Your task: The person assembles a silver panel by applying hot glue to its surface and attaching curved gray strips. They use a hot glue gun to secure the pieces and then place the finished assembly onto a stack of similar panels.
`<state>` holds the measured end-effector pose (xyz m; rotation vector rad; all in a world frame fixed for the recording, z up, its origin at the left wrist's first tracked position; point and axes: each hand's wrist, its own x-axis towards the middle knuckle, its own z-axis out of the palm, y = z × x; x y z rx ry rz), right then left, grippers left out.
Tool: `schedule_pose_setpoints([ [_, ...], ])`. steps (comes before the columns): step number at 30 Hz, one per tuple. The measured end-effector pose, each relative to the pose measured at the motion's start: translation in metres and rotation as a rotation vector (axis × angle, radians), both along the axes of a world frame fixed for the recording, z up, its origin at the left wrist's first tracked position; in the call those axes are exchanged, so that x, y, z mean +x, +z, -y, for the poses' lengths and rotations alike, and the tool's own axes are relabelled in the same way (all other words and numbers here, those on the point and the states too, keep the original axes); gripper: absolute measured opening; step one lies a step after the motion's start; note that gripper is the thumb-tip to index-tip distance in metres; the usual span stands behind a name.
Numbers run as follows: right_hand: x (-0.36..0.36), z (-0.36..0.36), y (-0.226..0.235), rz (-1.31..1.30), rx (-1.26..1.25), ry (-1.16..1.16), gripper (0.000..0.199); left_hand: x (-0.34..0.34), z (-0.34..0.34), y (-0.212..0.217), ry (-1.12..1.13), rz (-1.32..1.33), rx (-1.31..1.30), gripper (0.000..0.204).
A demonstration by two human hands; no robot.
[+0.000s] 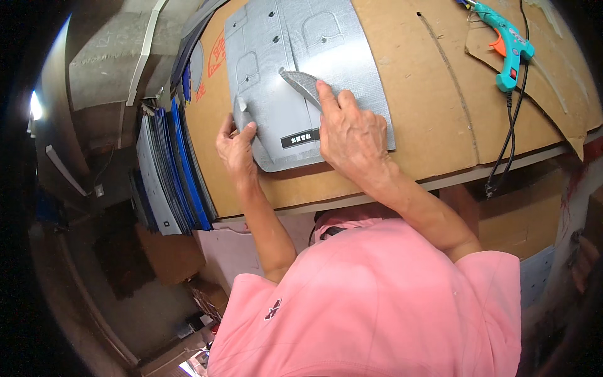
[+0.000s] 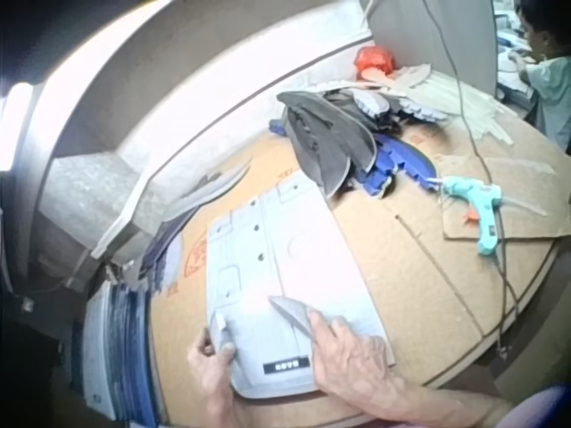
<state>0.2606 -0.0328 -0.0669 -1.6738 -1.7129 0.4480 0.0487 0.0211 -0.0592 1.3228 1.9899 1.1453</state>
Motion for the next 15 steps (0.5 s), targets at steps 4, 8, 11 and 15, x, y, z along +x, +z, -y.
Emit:
schedule_pose_setpoints([
  [4, 0.0, 0.0, 0.001, 0.0, -0.015, 0.0, 0.045, 0.007, -0.008, -0.004, -0.006, -0.241, -0.077, 0.057],
  [8, 0.0, 0.0, 0.001, 0.008, -0.011, -0.005, 0.045, 0.016, -0.008, 0.001, -0.067, -0.468, -0.022, 0.054],
  [11, 0.0, 0.0, 0.002, 0.008, 0.006, -0.007, 0.045, 0.022, -0.007, 0.006, -0.119, -0.588, 0.014, 0.044],
  [15, 0.0, 0.0, 0.004, 0.008, -0.018, -0.001, 0.046, 0.031, -0.003, 0.007, -0.177, -0.727, 0.092, 0.032],
])
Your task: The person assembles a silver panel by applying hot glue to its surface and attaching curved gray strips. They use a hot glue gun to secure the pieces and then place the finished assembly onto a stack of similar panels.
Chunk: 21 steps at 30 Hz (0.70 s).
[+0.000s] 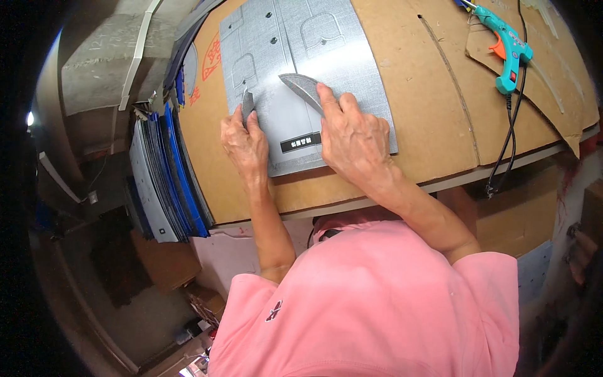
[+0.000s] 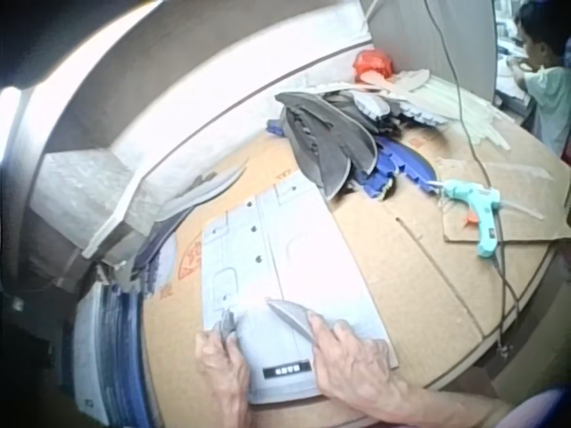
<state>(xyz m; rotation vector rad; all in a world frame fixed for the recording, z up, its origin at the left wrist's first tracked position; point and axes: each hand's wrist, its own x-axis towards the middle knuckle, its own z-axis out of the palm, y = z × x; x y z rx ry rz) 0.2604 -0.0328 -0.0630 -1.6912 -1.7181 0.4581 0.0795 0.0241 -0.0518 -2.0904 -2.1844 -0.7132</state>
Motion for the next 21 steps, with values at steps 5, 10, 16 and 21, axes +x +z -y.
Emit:
schedule_pose_setpoints([
  [5, 0.0, 0.0, 0.001, -0.002, 0.005, 0.0, 0.047, -0.001, -0.001, -0.004, -0.075, -0.013, 0.037, 0.033],
  [10, -0.001, 0.0, 0.001, 0.029, -0.008, -0.01, 0.048, 0.004, -0.004, -0.002, -0.135, -0.038, -0.023, 0.035],
  [16, -0.002, 0.0, 0.004, 0.045, -0.025, -0.009, 0.048, 0.005, -0.003, -0.006, -0.249, -0.124, -0.018, 0.037],
  [21, -0.003, -0.004, 0.01, 0.094, -0.041, 0.001, 0.047, -0.003, -0.001, -0.003, -0.311, -0.051, -0.089, 0.044],
])
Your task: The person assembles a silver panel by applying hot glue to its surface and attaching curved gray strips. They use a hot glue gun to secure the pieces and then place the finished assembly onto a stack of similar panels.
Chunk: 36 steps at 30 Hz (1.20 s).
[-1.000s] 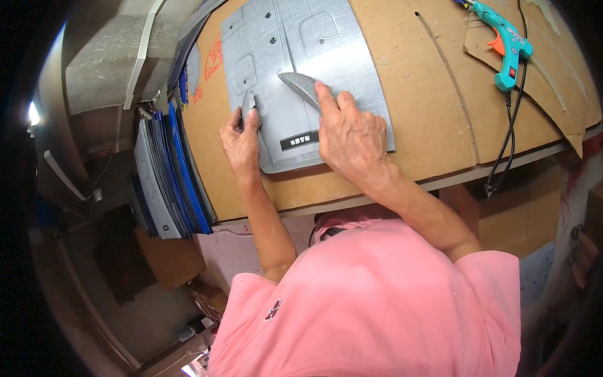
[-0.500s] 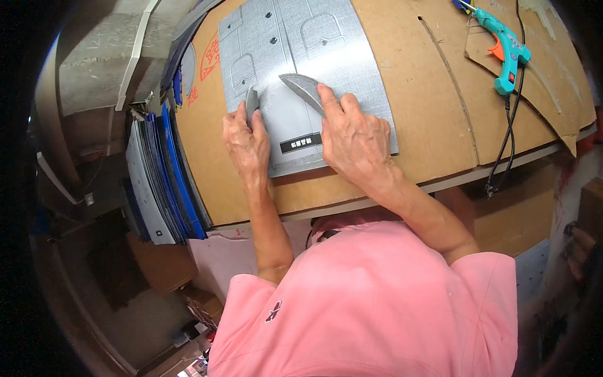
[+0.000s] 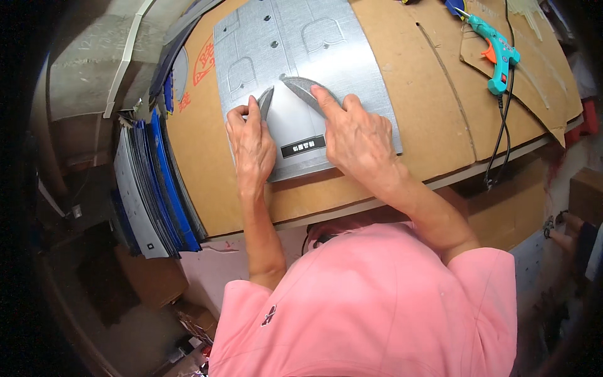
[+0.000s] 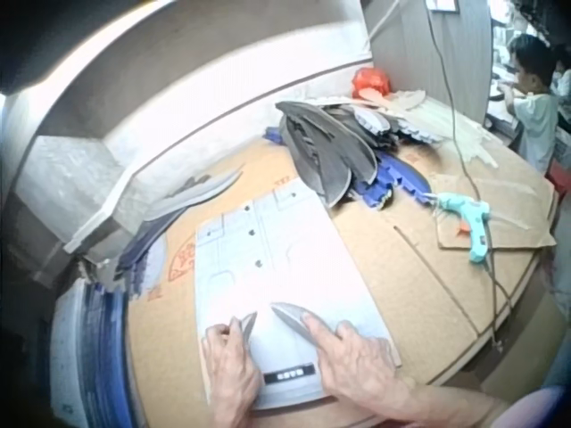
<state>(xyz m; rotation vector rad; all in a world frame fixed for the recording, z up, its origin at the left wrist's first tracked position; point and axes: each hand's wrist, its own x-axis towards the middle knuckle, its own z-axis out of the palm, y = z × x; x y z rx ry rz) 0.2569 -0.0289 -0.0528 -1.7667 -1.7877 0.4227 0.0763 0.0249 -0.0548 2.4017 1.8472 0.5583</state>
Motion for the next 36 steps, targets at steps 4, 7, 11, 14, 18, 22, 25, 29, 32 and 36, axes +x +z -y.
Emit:
schedule_pose_setpoints([
  [4, 0.0, -0.007, 0.002, 0.023, 0.078, 0.002, 0.042, -0.006, 0.004, 0.003, -0.042, 0.163, -0.01, 0.044],
  [7, 0.002, -0.01, 0.004, 0.023, 0.122, -0.023, 0.04, -0.005, 0.005, 0.0, -0.009, 0.31, 0.032, 0.04],
  [11, -0.001, -0.012, -0.001, 0.046, 0.136, 0.015, 0.039, -0.003, 0.008, -0.001, -0.024, 0.282, 0.132, 0.034],
  [14, -0.009, -0.014, 0.007, -0.059, 0.098, -0.12, 0.039, -0.003, 0.006, -0.003, -0.037, 0.286, 0.164, 0.034],
  [18, -0.007, -0.016, 0.003, 0.057, 0.08, -0.071, 0.039, 0.0, 0.008, -0.002, -0.009, 0.33, 0.172, 0.033],
  [22, -0.009, -0.021, 0.005, 0.07, 0.063, 0.03, 0.039, -0.001, 0.008, -0.004, -0.017, 0.306, 0.184, 0.032],
  [25, -0.007, -0.021, 0.002, 0.066, 0.131, 0.052, 0.039, -0.001, 0.008, -0.004, -0.008, 0.296, 0.179, 0.029],
  [29, -0.01, -0.021, -0.001, 0.07, 0.083, 0.058, 0.039, -0.001, 0.009, -0.003, -0.003, 0.307, 0.164, 0.028],
  [32, -0.01, -0.023, -0.001, 0.066, 0.09, 0.089, 0.038, -0.004, 0.01, -0.002, -0.013, 0.332, 0.144, 0.025],
  [36, -0.007, -0.023, -0.005, 0.028, 0.113, 0.097, 0.038, -0.019, 0.014, 0.014, -0.09, 0.449, -0.1, 0.031],
])
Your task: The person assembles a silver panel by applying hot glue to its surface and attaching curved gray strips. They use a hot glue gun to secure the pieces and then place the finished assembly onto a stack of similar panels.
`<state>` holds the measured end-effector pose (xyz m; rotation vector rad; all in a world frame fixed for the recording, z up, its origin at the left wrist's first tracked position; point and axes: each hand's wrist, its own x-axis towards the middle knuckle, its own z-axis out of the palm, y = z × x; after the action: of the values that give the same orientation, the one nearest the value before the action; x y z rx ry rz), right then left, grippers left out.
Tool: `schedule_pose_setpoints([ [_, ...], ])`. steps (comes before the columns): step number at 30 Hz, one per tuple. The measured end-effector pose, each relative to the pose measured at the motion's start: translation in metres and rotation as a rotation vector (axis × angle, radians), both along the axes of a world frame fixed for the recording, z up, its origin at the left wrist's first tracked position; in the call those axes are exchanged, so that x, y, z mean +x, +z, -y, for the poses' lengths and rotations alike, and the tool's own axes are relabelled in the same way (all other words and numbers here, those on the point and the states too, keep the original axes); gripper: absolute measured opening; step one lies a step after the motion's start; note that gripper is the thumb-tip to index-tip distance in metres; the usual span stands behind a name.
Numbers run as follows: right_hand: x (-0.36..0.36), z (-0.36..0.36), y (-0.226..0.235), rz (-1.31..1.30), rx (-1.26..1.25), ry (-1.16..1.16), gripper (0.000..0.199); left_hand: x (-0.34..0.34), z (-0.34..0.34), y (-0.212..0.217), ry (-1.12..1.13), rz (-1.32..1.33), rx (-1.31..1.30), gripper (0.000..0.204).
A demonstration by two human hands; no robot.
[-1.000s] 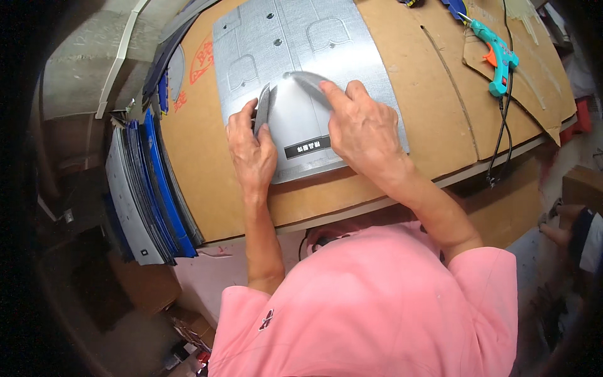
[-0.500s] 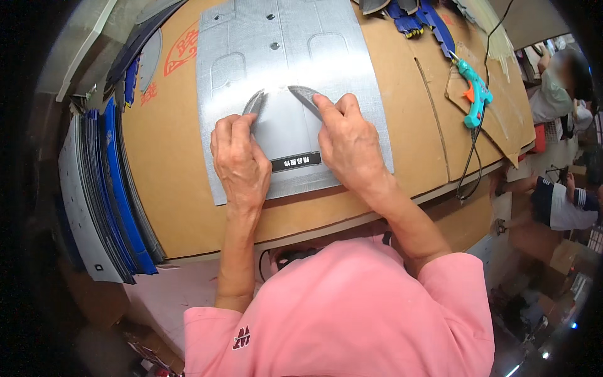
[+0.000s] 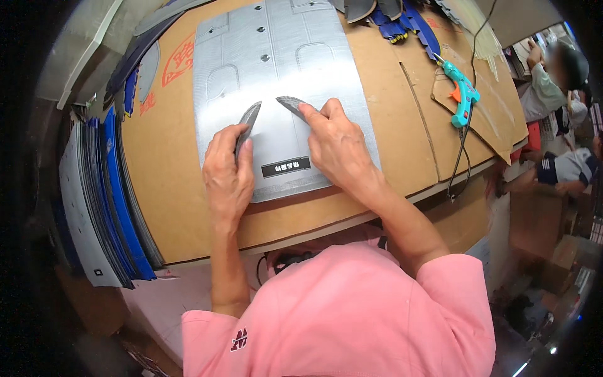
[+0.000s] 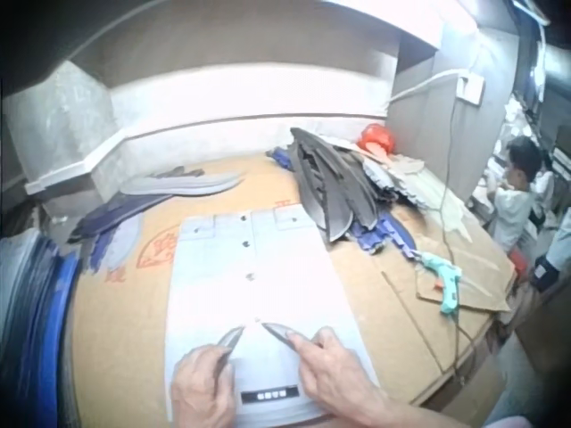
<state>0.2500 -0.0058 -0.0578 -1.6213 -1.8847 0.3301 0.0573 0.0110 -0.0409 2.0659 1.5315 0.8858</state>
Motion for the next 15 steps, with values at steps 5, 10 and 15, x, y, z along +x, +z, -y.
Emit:
schedule_pose_setpoints([
  [5, 0.0, 0.0, 0.0, -0.023, -0.001, -0.036, 0.041, -0.032, 0.013, -0.007, -0.375, -0.052, -0.1, 0.097],
  [10, 0.006, -0.001, -0.001, -0.016, 0.011, 0.037, 0.046, -0.016, 0.021, -0.004, -0.3, -0.206, -0.062, 0.1],
  [15, 0.044, 0.03, 0.036, -0.117, 0.177, -0.079, 0.035, -0.014, 0.024, -0.005, -0.272, -0.235, -0.07, 0.09],
])
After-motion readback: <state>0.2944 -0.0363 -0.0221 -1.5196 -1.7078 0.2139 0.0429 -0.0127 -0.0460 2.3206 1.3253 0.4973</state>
